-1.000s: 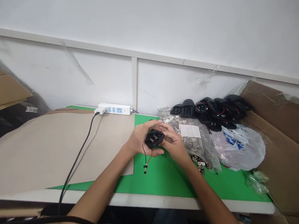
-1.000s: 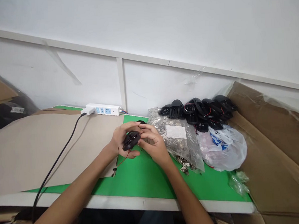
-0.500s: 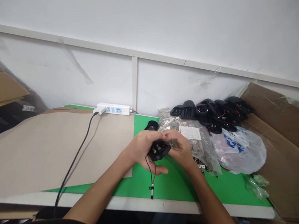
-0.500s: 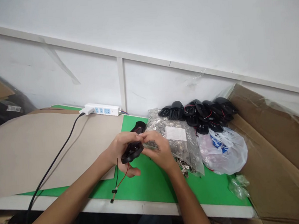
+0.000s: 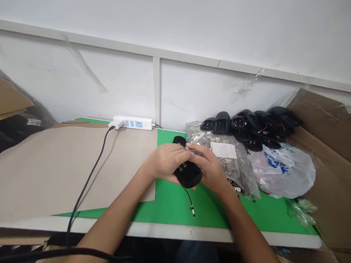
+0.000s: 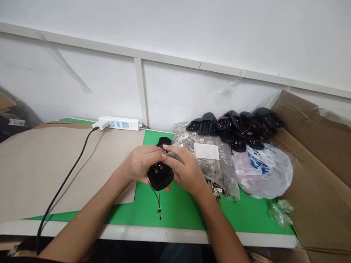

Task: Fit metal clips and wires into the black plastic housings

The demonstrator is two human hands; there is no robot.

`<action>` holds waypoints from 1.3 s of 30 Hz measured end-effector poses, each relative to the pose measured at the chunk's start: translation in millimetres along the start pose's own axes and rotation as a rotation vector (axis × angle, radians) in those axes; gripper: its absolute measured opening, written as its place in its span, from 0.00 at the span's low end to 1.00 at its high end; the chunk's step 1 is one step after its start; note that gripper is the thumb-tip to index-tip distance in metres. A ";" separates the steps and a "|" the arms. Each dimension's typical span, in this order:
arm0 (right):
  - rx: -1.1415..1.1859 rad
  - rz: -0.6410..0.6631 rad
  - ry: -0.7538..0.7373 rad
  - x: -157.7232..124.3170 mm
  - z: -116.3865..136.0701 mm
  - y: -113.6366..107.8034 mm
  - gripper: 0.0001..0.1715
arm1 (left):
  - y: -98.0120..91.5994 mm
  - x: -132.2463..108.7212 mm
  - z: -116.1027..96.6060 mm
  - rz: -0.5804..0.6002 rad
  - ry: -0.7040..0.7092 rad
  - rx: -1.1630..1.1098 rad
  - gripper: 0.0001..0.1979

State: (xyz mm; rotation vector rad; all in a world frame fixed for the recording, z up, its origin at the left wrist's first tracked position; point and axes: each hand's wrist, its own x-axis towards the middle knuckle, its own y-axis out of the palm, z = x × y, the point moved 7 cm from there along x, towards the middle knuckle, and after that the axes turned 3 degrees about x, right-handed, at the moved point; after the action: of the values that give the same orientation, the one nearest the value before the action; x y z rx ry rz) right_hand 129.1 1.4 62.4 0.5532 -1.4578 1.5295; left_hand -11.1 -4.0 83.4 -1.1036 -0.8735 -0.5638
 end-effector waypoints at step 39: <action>-0.566 -0.299 0.283 -34.9 -3.2 -51.6 0.16 | 82.3 -26.1 37.8 -0.259 -1.400 -1.244 0.24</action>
State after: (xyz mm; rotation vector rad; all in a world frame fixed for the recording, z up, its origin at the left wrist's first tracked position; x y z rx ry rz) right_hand 189.8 -12.7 60.3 0.1896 -1.4256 0.8652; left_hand 25.5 60.8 25.6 -2.6674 -1.9829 -0.4768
